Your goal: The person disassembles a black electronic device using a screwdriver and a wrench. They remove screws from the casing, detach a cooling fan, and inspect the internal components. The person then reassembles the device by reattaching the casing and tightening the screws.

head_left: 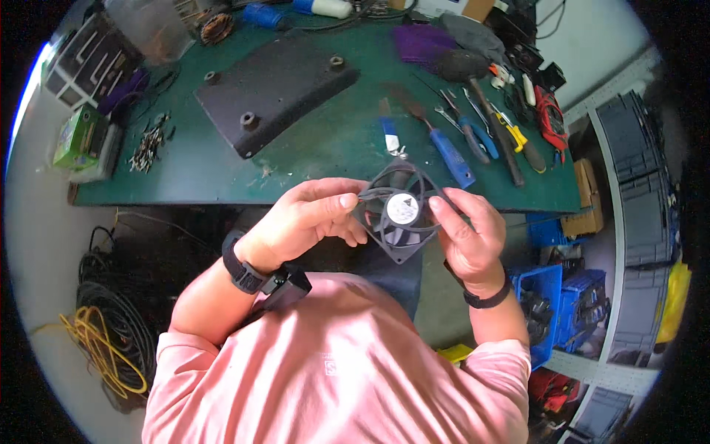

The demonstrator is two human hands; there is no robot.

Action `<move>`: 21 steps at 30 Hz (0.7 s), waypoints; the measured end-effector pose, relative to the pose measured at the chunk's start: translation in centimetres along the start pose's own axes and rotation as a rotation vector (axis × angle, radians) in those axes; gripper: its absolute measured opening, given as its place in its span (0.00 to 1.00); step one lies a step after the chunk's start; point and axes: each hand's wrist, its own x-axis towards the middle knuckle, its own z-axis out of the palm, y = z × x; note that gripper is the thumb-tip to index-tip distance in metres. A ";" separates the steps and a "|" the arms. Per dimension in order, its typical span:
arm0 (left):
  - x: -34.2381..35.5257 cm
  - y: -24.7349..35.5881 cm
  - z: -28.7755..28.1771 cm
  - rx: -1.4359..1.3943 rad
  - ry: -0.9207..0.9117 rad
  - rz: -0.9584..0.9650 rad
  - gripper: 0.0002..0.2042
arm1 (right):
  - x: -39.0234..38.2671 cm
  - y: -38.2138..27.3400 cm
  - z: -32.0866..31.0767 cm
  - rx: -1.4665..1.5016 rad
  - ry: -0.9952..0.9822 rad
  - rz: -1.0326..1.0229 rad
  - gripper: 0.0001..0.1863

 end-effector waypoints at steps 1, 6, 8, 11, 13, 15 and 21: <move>0.0 0.0 -0.1 0.004 -0.017 -0.009 0.25 | -0.1 0.0 0.1 0.005 0.021 0.002 0.24; 0.1 -0.1 -0.1 0.083 -0.033 0.009 0.25 | -0.2 0.5 1.3 -0.013 0.112 0.035 0.22; 0.1 -0.5 -0.2 0.098 -0.033 0.011 0.26 | -0.5 0.7 1.7 0.000 0.120 0.050 0.22; 0.1 -0.5 0.0 0.117 -0.008 0.003 0.25 | -0.9 0.9 2.3 0.030 0.140 0.070 0.24; 0.0 -0.2 0.2 0.129 -0.007 0.019 0.24 | -1.1 0.7 2.3 0.029 0.120 0.096 0.24; 0.0 -0.1 0.2 0.123 -0.007 0.029 0.22 | -1.3 0.8 2.4 0.013 0.111 0.063 0.24; 0.2 -0.7 0.3 0.131 0.049 0.104 0.19 | -1.7 0.7 2.1 0.003 0.047 -0.038 0.28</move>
